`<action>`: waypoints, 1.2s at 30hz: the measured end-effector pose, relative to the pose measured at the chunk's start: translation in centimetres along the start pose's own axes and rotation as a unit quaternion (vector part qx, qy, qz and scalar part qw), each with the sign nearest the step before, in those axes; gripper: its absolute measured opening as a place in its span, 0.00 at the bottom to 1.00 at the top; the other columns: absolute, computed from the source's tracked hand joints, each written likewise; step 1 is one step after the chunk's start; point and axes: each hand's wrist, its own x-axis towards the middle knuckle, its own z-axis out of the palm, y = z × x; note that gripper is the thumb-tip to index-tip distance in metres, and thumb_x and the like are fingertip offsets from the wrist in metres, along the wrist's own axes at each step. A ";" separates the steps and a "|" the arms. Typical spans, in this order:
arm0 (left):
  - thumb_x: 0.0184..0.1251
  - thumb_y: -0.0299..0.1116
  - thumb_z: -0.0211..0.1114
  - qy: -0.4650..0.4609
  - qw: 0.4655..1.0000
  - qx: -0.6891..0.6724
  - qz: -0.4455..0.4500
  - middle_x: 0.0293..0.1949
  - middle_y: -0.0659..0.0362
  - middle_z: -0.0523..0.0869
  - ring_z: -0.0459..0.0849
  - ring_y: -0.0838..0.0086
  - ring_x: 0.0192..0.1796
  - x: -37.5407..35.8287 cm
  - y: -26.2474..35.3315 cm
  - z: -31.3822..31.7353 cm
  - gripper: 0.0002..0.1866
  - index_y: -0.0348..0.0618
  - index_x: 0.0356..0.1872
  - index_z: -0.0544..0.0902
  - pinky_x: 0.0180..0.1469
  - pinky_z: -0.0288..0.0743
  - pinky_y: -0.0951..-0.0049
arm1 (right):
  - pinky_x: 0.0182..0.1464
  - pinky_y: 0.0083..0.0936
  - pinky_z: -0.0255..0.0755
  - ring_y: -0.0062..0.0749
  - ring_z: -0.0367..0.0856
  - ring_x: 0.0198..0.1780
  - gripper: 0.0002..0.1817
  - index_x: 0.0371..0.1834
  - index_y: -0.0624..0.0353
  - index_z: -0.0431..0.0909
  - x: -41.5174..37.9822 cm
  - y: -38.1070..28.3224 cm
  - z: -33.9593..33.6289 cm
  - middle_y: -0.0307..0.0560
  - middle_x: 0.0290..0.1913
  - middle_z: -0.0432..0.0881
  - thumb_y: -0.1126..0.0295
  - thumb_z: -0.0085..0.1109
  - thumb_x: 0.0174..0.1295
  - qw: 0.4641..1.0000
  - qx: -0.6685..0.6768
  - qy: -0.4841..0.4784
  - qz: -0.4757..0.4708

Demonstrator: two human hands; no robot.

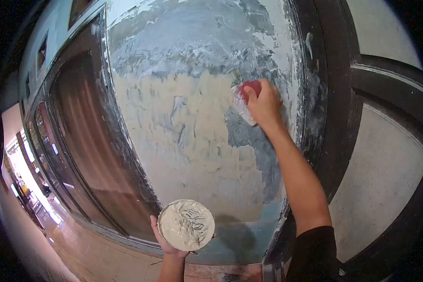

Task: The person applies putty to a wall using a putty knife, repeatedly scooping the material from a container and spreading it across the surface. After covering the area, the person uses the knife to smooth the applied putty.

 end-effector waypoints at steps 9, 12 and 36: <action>0.65 0.82 0.39 -0.069 0.997 -0.007 -0.032 0.74 0.44 0.70 0.72 0.35 0.69 -0.8 0.5 1.2 0.54 0.46 0.78 0.65 0.58 0.64 0.10 | 0.49 0.43 0.78 0.55 0.87 0.46 0.23 0.51 0.65 0.81 -1.6 1.2 -0.8 0.62 0.44 0.88 0.56 0.71 0.66 0.988 0.129 -0.072 0.049; 0.65 0.82 0.39 -0.090 0.995 -0.013 -0.029 0.74 0.45 0.70 0.72 0.35 0.69 -0.6 0.5 1.0 0.54 0.46 0.77 0.65 0.59 0.64 0.11 | 0.49 0.41 0.77 0.54 0.85 0.44 0.18 0.49 0.64 0.80 -3.1 0.2 -0.9 0.60 0.42 0.86 0.60 0.70 0.67 0.982 0.153 -0.106 0.022; 0.66 0.84 0.34 -0.092 0.990 -0.108 -0.008 0.76 0.42 0.67 0.72 0.42 0.72 0.8 1.4 5.0 0.58 0.39 0.79 0.61 0.68 0.70 0.32 | 0.53 0.41 0.78 0.46 0.80 0.58 0.15 0.48 0.53 0.83 -14.6 -9.7 -9.7 0.40 0.49 0.82 0.65 0.64 0.58 0.794 0.177 -0.345 -0.469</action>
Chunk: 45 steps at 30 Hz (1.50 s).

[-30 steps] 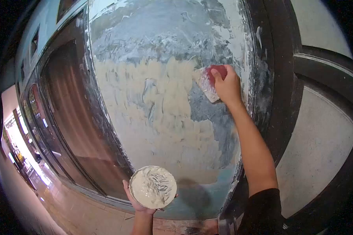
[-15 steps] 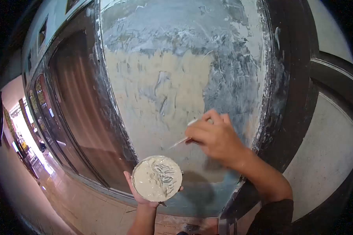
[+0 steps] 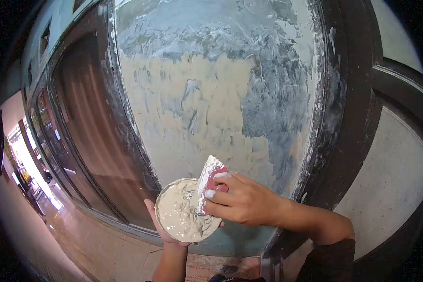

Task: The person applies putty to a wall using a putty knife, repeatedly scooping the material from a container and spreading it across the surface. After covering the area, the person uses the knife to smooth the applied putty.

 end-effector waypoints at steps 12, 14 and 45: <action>0.70 0.80 0.33 0.027 0.991 0.129 0.032 0.74 0.44 0.70 0.74 0.50 0.72 0.2 0.0 -0.7 0.55 0.37 0.77 0.65 0.73 0.69 0.46 | 0.55 0.42 0.77 0.49 0.79 0.58 0.18 0.51 0.53 0.83 -0.2 0.5 1.8 0.42 0.53 0.84 0.62 0.66 0.58 0.999 0.023 0.027 0.025; 0.70 0.80 0.34 0.042 0.985 0.165 0.030 0.75 0.45 0.71 0.74 0.49 0.72 0.2 0.0 -1.1 0.55 0.38 0.77 0.65 0.72 0.70 0.43 | 0.55 0.41 0.77 0.49 0.78 0.58 0.18 0.51 0.53 0.84 -0.2 0.6 1.9 0.42 0.54 0.84 0.62 0.67 0.58 0.999 0.027 0.037 0.026; 0.63 0.85 0.38 -0.024 0.999 0.044 -0.005 0.76 0.47 0.68 0.72 0.38 0.70 3.2 6.4 -3.2 0.56 0.47 0.78 0.64 0.58 0.65 0.11 | 0.46 0.31 0.77 0.38 0.86 0.38 0.15 0.48 0.66 0.82 -1.0 15.5 -4.8 0.54 0.38 0.87 0.67 0.70 0.65 0.854 -0.030 0.198 0.481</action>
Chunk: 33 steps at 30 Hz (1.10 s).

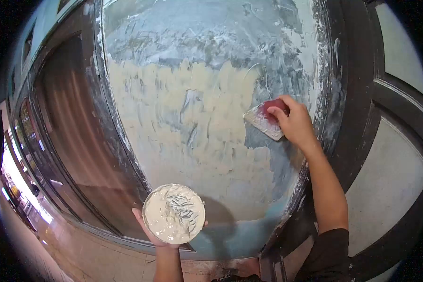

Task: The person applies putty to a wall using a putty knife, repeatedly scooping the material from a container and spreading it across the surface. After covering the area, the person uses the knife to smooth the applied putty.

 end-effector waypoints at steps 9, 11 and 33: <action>0.63 0.84 0.40 0.022 0.995 0.100 0.001 0.77 0.47 0.66 0.70 0.36 0.71 0.6 1.3 -0.9 0.55 0.49 0.78 0.64 0.57 0.64 0.10 | 0.46 0.30 0.77 0.36 0.85 0.38 0.16 0.50 0.68 0.82 0.1 0.3 0.4 0.54 0.38 0.87 0.67 0.70 0.66 1.000 -0.017 0.013 0.011; 0.63 0.84 0.41 0.030 0.994 0.100 0.003 0.77 0.47 0.66 0.70 0.36 0.71 0.7 1.5 -1.3 0.55 0.49 0.78 0.64 0.57 0.64 0.09 | 0.46 0.30 0.77 0.34 0.84 0.38 0.16 0.50 0.67 0.82 0.8 1.0 0.2 0.53 0.37 0.87 0.66 0.70 0.66 1.000 -0.016 0.013 0.011; 0.63 0.84 0.40 0.001 0.998 0.055 -0.021 0.76 0.47 0.67 0.71 0.34 0.70 1.3 0.6 -1.5 0.54 0.52 0.78 0.65 0.55 0.64 0.09 | 0.45 0.31 0.77 0.33 0.84 0.37 0.14 0.48 0.66 0.82 0.0 0.5 0.7 0.53 0.36 0.87 0.66 0.69 0.67 0.999 -0.026 0.016 0.017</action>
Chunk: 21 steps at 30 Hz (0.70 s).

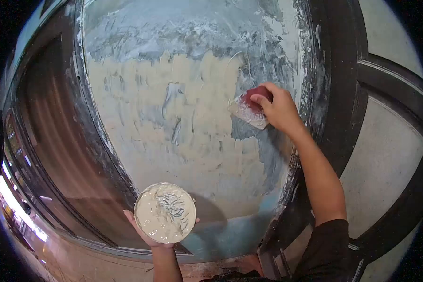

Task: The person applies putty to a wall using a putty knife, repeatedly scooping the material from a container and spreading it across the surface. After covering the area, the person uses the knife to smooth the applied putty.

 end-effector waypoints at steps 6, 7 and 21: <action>0.63 0.85 0.40 -0.004 1.000 -0.004 -0.006 0.77 0.46 0.66 0.70 0.34 0.70 0.0 -0.3 -0.2 0.55 0.51 0.79 0.64 0.56 0.63 0.08 | 0.43 0.29 0.77 0.29 0.84 0.36 0.14 0.49 0.64 0.82 0.7 1.0 -1.3 0.50 0.36 0.88 0.66 0.69 0.67 0.999 0.028 0.019 0.031; 0.63 0.85 0.39 0.000 1.000 0.009 -0.004 0.77 0.45 0.66 0.70 0.34 0.70 0.1 -0.3 -0.2 0.56 0.50 0.79 0.64 0.56 0.63 0.08 | 0.43 0.29 0.77 0.30 0.84 0.36 0.14 0.49 0.64 0.82 0.0 0.8 -1.0 0.51 0.37 0.88 0.65 0.69 0.67 0.999 0.033 0.004 0.022; 0.60 0.87 0.38 0.039 0.995 -0.095 -0.017 0.75 0.41 0.67 0.69 0.28 0.70 0.1 -0.8 0.7 0.58 0.50 0.80 0.62 0.53 0.65 0.07 | 0.43 0.30 0.76 0.30 0.82 0.35 0.15 0.47 0.66 0.82 0.1 -0.2 -0.1 0.49 0.35 0.87 0.64 0.69 0.68 0.999 0.029 -0.022 0.018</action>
